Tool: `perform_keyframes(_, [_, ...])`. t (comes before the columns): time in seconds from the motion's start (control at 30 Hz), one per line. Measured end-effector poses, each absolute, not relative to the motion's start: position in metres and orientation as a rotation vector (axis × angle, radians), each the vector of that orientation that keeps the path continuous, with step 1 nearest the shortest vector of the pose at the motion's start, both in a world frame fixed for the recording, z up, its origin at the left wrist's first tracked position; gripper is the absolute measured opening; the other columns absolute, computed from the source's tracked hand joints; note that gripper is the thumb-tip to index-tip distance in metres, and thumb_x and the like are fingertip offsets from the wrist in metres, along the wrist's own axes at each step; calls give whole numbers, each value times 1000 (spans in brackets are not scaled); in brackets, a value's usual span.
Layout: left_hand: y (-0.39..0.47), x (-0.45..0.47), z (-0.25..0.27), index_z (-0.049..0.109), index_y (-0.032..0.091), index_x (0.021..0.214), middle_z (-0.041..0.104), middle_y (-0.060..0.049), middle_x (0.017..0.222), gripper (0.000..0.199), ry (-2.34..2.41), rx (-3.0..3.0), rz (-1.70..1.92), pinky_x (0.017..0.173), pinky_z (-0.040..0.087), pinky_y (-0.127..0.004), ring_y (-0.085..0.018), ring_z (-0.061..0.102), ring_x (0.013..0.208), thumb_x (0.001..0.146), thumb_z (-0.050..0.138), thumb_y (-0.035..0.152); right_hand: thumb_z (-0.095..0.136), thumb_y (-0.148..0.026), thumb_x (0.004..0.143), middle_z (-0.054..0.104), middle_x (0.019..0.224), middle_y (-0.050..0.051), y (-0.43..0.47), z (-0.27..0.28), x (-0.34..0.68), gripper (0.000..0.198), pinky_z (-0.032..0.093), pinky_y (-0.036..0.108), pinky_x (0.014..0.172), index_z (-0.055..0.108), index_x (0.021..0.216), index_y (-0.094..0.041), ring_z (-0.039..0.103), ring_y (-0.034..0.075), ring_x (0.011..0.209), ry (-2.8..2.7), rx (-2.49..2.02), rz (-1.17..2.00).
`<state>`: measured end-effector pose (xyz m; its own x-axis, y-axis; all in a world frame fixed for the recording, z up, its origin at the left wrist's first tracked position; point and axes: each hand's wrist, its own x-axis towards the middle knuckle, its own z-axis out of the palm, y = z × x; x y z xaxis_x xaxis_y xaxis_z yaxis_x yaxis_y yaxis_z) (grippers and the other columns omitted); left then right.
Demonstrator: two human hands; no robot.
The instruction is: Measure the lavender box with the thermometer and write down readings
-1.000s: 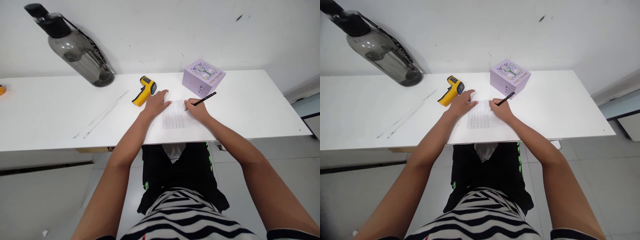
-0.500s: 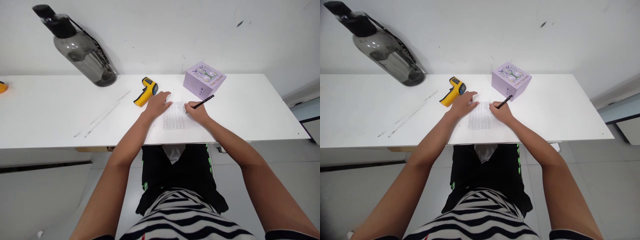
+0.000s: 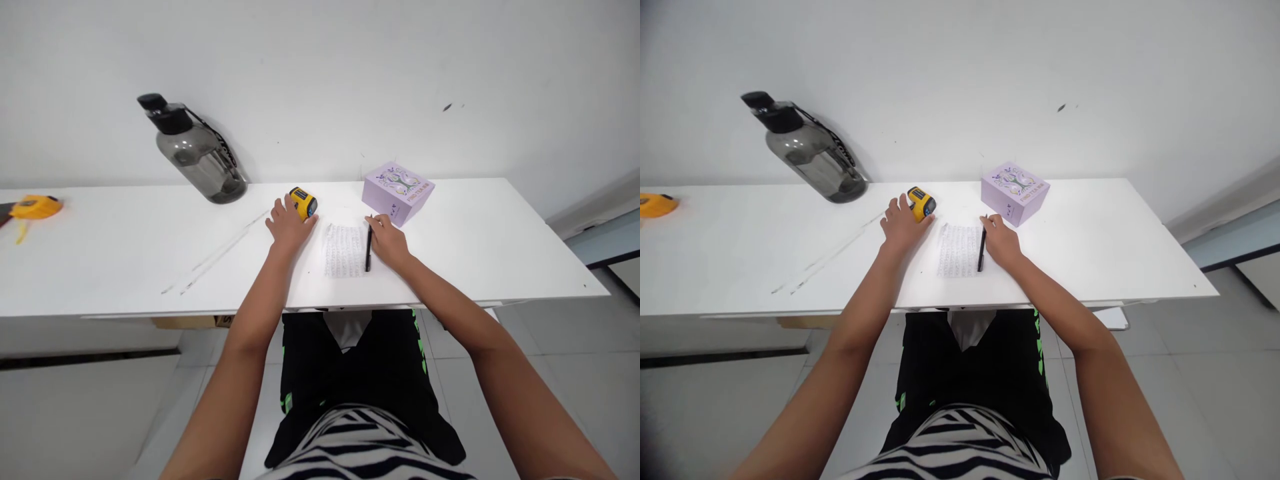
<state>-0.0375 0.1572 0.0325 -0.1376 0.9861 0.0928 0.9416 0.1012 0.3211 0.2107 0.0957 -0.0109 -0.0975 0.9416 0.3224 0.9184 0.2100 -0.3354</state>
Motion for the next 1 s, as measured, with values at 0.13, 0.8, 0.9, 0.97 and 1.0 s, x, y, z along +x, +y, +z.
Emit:
perform_keyframes(0.13, [157,-36,33,31,14,157,47,-24,154,83,2214,1964,389,117,32,-58,-42,45,142,89,54,55,39,-9,95,67,127,15,100,-11,215,50,54,38,76,62,138,-18,68,28,99,-2012,-1771,195])
perform_keyframes(0.8, [161,-40,28,45,18,150,55,-19,149,64,2204,2002,321,103,43,-53,-40,52,132,96,41,52,72,-63,80,1,171,15,141,-22,287,105,29,73,116,13,163,-38,9,48,157,-1387,-1790,105])
perform_keyframes(0.9, [160,-41,28,45,19,150,54,-19,150,62,2199,2013,321,103,42,-55,-41,51,133,96,43,48,74,-56,81,13,168,16,145,-25,291,102,33,69,116,15,163,-38,21,43,155,-1391,-1736,258])
perform_keyframes(0.97, [160,-40,28,44,19,149,54,-20,149,60,2199,2028,315,103,42,-55,-41,51,132,95,45,46,75,-53,80,20,164,15,145,-25,293,96,38,63,116,25,160,-38,31,39,151,-1382,-1705,289])
perform_keyframes(1.0, [159,-40,28,45,19,148,55,-21,148,59,2205,2030,307,103,41,-55,-41,51,132,95,47,45,76,-53,80,22,161,14,146,-26,295,93,40,61,115,30,159,-38,35,37,149,-1376,-1699,287])
